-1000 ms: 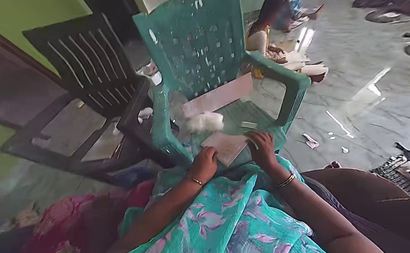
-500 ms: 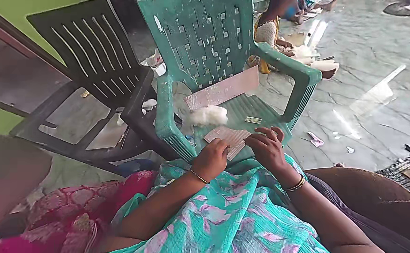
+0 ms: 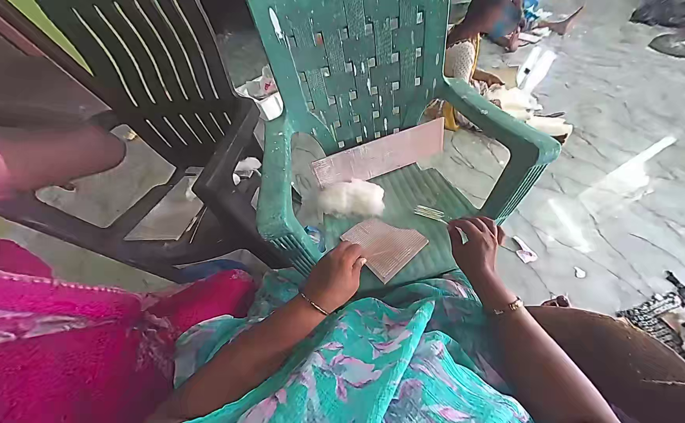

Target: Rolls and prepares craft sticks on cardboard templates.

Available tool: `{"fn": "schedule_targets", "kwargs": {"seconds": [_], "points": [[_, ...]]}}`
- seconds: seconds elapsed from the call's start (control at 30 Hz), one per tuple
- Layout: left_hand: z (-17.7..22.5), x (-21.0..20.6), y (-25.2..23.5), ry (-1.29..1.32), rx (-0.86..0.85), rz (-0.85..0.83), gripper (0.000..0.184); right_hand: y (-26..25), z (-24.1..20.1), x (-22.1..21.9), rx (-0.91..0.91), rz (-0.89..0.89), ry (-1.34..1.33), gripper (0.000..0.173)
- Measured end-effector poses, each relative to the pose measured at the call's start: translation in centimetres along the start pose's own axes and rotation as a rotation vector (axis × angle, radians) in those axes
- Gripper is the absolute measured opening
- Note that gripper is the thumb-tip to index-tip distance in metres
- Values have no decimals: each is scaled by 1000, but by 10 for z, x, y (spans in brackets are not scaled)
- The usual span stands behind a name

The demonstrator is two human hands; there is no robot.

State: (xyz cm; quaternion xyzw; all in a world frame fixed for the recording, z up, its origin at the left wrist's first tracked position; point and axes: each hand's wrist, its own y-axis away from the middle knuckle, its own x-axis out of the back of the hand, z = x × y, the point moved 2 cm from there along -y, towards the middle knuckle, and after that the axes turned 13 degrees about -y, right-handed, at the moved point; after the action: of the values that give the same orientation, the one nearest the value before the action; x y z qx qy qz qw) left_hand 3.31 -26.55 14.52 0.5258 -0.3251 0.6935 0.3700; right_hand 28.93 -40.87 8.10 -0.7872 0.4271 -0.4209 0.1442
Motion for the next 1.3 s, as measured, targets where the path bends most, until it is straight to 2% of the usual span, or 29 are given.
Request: {"fn": "schedule_targets", "kwargs": {"seconds": [0.13, 0.27, 0.37, 0.5, 0.63, 0.77, 0.9, 1.0, 1.2, 1.3], "points": [[-2, -6, 0, 18, 7, -49, 28, -35, 15, -35, -172, -167, 90, 18], [-7, -8, 0, 21, 24, -84, 28, -49, 28, -69, -299, -325, 153, 19], [-15, -13, 1, 25, 47, -124, 28, -49, 28, -69, -358, -267, 107, 20], [-19, -20, 0, 37, 57, -199, 29, -44, 33, -48, -406, -126, 41, 23], [-21, -25, -2, 50, 43, -231, 29, -37, 41, -30, -478, -89, 73, 25], [-31, -34, -5, 47, 65, -292, 30, -31, 40, -32, -420, -167, 109, 34], [-38, -39, -6, 30, 112, -358, 30, -32, 36, -46, -347, -295, 145, 28], [-40, -41, -5, 14, 126, -380, 30, -35, 37, -56, -378, -364, 163, 26], [-43, -42, -2, -9, 148, -401, 30, -37, 36, -59, -320, -324, 143, 30], [-43, -42, -1, -16, 146, -412, 31, -35, 35, -57, -368, -389, 165, 28]]}}
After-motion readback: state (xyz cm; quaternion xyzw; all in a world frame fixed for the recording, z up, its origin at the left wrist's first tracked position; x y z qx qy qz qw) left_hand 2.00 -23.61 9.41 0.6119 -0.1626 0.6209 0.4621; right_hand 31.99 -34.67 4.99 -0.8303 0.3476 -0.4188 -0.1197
